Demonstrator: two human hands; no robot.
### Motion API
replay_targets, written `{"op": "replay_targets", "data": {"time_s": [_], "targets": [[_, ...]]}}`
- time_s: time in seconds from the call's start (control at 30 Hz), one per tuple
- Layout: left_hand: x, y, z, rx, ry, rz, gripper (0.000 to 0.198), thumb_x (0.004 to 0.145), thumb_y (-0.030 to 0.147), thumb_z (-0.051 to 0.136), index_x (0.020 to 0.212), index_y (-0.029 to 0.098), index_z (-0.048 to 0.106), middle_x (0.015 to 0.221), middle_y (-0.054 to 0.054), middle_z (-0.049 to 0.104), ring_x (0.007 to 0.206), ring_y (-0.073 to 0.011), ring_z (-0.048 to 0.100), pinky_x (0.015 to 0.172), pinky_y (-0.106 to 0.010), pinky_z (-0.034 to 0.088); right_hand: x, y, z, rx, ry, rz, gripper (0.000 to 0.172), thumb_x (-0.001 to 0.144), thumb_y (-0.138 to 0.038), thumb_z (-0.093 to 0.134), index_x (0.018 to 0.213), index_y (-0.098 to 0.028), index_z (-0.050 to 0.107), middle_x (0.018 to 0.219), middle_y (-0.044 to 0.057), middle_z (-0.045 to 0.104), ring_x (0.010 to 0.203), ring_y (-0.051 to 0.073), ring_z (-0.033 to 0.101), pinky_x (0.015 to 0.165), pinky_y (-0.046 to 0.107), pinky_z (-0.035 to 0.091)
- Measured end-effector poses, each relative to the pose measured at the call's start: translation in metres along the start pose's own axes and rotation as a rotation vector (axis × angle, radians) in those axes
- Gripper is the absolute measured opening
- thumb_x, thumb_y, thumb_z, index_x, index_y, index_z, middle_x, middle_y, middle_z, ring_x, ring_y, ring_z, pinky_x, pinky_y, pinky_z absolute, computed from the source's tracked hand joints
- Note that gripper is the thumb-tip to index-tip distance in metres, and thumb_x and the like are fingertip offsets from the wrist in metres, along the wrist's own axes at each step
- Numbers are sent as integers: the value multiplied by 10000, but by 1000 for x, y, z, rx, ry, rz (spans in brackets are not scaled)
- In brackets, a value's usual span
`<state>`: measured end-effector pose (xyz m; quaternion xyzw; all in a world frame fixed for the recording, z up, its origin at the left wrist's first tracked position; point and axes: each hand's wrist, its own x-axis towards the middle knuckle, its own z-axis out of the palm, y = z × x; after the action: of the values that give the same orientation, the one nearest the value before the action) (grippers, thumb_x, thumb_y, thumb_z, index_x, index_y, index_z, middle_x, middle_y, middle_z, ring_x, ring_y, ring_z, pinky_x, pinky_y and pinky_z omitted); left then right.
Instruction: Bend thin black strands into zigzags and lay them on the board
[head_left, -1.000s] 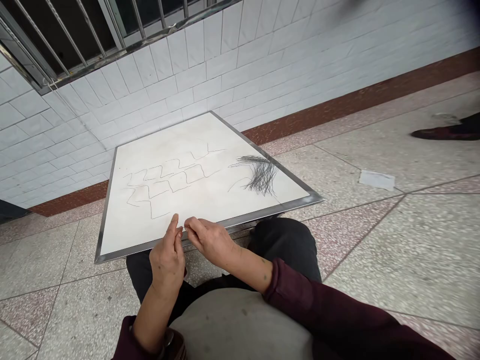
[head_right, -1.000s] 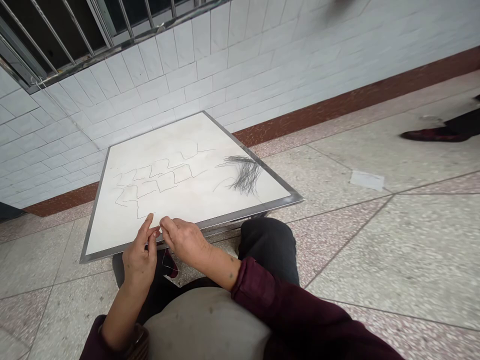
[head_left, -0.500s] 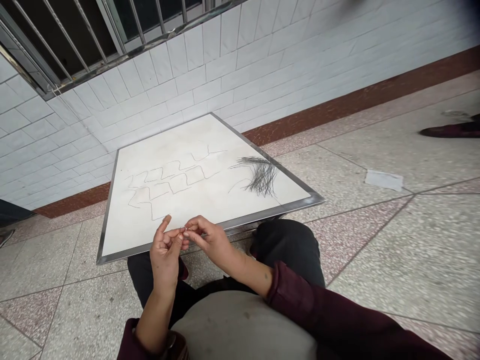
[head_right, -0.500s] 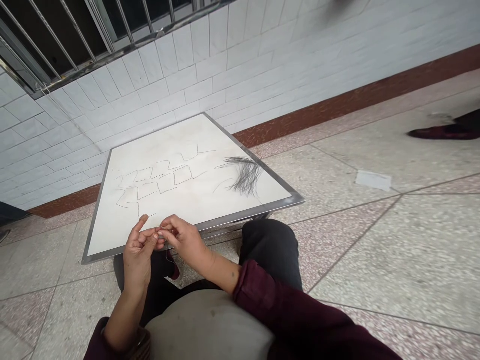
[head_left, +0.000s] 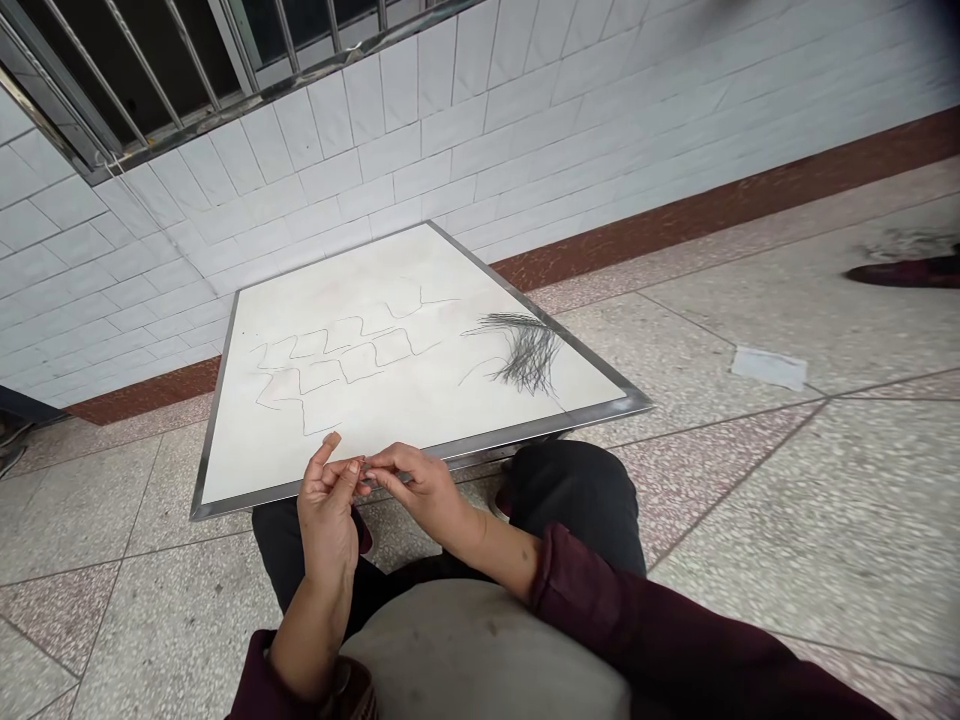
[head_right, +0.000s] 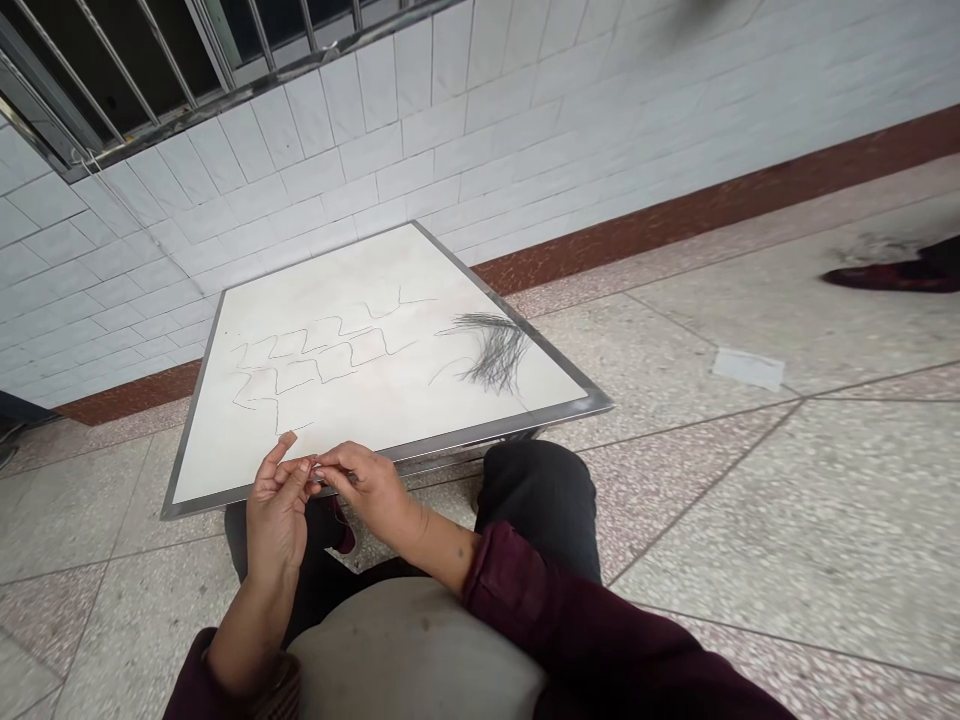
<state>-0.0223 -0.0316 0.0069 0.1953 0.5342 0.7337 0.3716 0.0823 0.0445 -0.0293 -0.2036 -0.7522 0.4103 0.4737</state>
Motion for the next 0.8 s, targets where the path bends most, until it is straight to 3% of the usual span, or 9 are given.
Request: {"op": "replay_targets", "data": {"time_s": [0.2, 0.43, 0.67, 0.8], "targets": [[2, -4, -4, -34, -1, -37, 544, 708, 237, 781, 1213, 177, 589, 740, 6, 660, 691, -120, 630, 597, -217, 468, -1, 4, -1, -66, -58, -133, 156, 954, -246, 522, 1026, -228, 660, 854, 48, 696, 792, 154, 657, 714, 285, 553], [-2, -6, 1, -49, 25, -13, 536, 730, 280, 774, 1224, 210, 577, 775, 15, 658, 667, -101, 616, 604, -219, 451, -5, 0, 7, 129, 40, 147, 123, 873, -314, 635, 924, -205, 662, 831, 35, 713, 728, 156, 678, 677, 283, 576], [-6, -5, 4, -47, 70, 31, 522, 730, 286, 774, 1206, 207, 574, 780, 4, 663, 716, -126, 639, 638, -236, 458, -8, 3, 14, 460, 23, 378, 193, 816, -363, 685, 900, -191, 653, 818, 33, 722, 708, 158, 684, 659, 294, 587], [-8, -4, 5, -59, 90, 46, 513, 728, 271, 775, 1193, 203, 572, 766, 7, 663, 721, -131, 645, 647, -239, 464, -9, 2, 17, 534, 11, 411, 213, 822, -387, 678, 877, -183, 648, 815, 40, 724, 711, 163, 689, 674, 309, 587]]}}
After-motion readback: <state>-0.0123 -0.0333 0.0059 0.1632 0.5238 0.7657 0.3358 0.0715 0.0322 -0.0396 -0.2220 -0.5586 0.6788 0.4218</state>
